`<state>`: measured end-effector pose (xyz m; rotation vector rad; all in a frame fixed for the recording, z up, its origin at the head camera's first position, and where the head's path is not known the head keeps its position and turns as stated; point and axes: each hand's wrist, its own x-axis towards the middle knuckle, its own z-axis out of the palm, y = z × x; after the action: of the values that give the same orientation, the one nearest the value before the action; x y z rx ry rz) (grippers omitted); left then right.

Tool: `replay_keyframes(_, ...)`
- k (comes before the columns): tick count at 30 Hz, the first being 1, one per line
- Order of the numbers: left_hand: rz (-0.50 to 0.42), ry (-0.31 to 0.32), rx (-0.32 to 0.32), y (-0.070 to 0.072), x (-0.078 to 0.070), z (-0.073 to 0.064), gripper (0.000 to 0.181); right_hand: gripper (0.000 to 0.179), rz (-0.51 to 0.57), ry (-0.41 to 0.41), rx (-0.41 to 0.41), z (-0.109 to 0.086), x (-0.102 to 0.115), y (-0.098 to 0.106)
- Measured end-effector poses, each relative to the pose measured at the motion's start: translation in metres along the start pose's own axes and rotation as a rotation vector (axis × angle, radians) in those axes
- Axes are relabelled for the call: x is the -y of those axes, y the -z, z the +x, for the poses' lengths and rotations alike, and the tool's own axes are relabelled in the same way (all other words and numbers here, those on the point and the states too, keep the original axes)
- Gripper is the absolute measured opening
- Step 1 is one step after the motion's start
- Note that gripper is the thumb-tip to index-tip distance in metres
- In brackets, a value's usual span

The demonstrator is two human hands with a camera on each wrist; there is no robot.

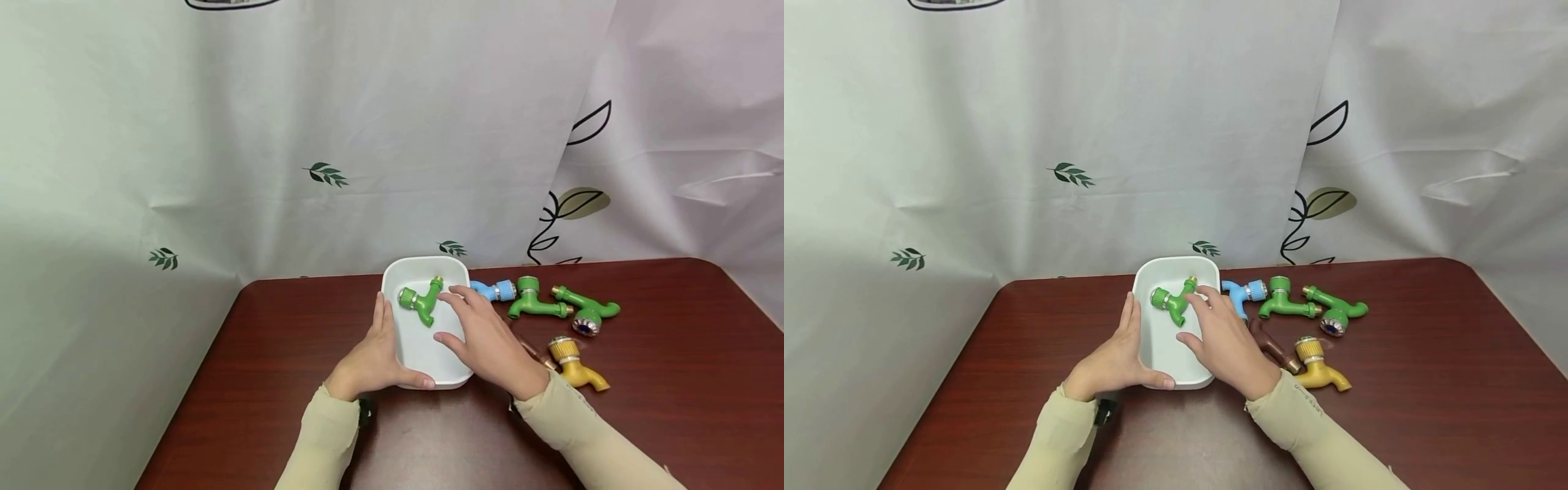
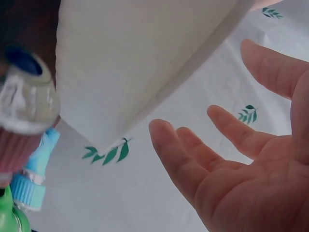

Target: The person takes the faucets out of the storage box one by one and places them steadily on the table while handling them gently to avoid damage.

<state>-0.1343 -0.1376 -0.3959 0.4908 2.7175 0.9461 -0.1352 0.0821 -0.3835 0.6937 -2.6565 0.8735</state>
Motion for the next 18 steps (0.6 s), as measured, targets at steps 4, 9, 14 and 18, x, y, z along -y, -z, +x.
replay_keyframes(4,-0.010,-0.006,-0.001,0.000,0.001,0.000,0.152,0.058,0.004,-0.010,0.023,0.004,0.000,-0.008)
replay_keyframes(9,-0.013,-0.021,-0.001,-0.001,0.001,0.001,0.151,0.058,-0.002,-0.022,0.077,0.008,-0.001,-0.015)
replay_keyframes(14,-0.013,-0.013,0.002,0.000,0.001,0.000,0.151,0.058,-0.026,-0.015,0.128,0.014,-0.002,-0.017)
replay_keyframes(18,-0.009,-0.007,-0.001,0.000,0.001,0.001,0.152,0.059,-0.037,-0.006,0.175,0.022,0.000,-0.015)
